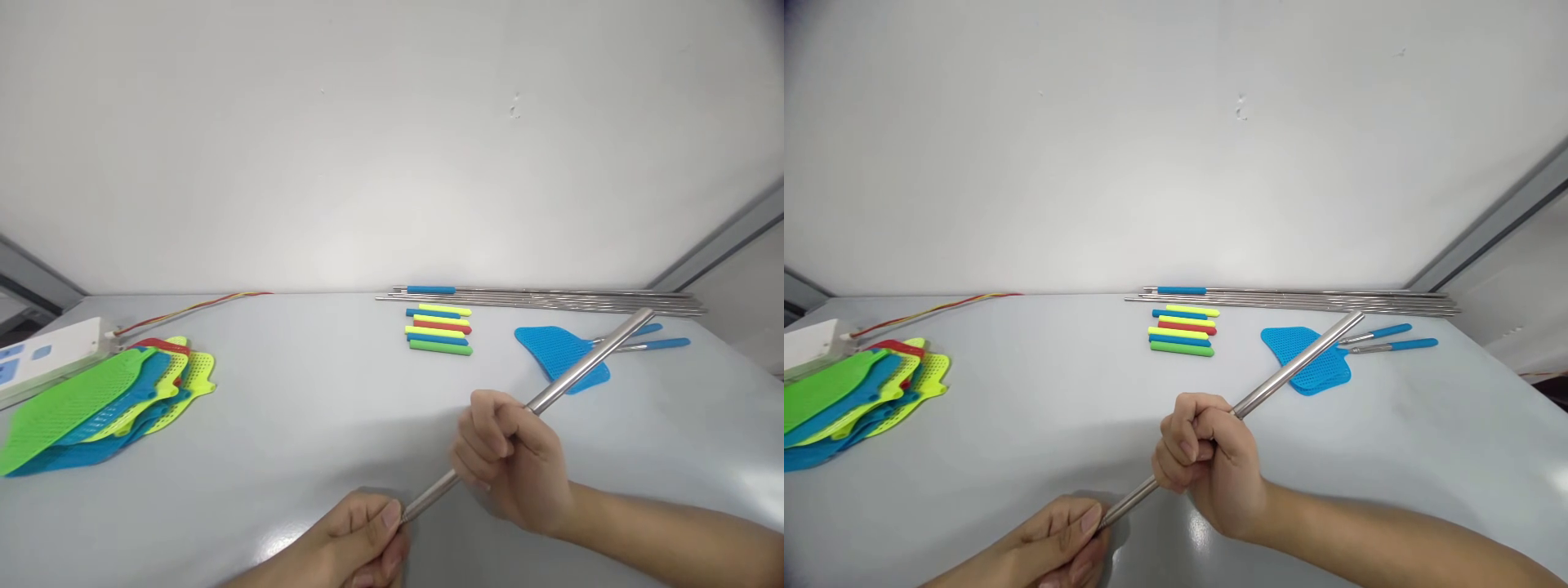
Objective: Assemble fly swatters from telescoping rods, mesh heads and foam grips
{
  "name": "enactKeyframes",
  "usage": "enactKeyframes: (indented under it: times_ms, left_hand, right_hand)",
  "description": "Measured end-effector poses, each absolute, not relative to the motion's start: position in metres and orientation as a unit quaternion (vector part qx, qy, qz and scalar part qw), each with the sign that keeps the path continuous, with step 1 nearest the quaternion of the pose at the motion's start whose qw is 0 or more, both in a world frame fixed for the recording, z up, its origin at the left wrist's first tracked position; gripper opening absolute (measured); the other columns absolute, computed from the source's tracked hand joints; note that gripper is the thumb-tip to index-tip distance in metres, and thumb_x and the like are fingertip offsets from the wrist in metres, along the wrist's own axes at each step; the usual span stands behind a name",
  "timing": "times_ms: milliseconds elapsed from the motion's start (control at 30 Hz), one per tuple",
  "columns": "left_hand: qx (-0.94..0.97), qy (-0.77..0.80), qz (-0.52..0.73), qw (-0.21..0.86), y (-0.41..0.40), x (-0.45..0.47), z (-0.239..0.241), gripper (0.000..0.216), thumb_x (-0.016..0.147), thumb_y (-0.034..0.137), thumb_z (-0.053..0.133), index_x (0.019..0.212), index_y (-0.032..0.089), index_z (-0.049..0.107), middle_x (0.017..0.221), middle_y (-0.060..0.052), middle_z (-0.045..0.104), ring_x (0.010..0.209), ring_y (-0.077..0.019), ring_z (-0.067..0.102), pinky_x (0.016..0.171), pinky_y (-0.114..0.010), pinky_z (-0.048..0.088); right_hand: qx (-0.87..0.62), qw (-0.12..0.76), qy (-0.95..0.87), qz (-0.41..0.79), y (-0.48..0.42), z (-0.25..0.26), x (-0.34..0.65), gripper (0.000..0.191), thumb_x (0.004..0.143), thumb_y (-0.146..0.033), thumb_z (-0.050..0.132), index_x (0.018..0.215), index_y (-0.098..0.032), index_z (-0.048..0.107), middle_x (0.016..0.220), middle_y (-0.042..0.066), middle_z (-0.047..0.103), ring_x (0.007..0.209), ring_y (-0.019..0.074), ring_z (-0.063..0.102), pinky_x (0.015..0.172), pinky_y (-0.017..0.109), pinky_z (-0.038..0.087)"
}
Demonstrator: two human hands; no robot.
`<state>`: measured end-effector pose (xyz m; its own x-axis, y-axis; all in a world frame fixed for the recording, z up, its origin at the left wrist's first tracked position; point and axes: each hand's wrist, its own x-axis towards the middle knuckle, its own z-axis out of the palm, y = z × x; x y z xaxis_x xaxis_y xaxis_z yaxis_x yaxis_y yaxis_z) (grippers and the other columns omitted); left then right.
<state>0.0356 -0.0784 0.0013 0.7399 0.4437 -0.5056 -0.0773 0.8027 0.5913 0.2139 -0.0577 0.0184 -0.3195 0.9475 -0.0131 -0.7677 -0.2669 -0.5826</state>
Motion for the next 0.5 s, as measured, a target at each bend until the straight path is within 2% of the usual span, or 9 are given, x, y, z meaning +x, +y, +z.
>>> enactKeyframes:
  times_ms: [500]
  left_hand:
    - [0.289, 0.334, 0.131, 0.887, -0.0749, 0.0363, 0.0019, 0.042, 0.067, 0.054, 0.051, 0.054, 0.017, 0.035, 0.049, 0.007, 0.025, 0.043, -0.0048, 0.018, 0.046, -0.025, 0.01]
  right_hand:
    - [-0.206, 0.548, -0.245, 0.773, -0.0543, 0.0178, 0.2147, 0.019, 0.062, -0.009, 0.034, 0.046, -0.016, 0.041, 0.04, -0.007, 0.02, 0.032, 0.0051, 0.017, 0.034, 0.019, 0.023]
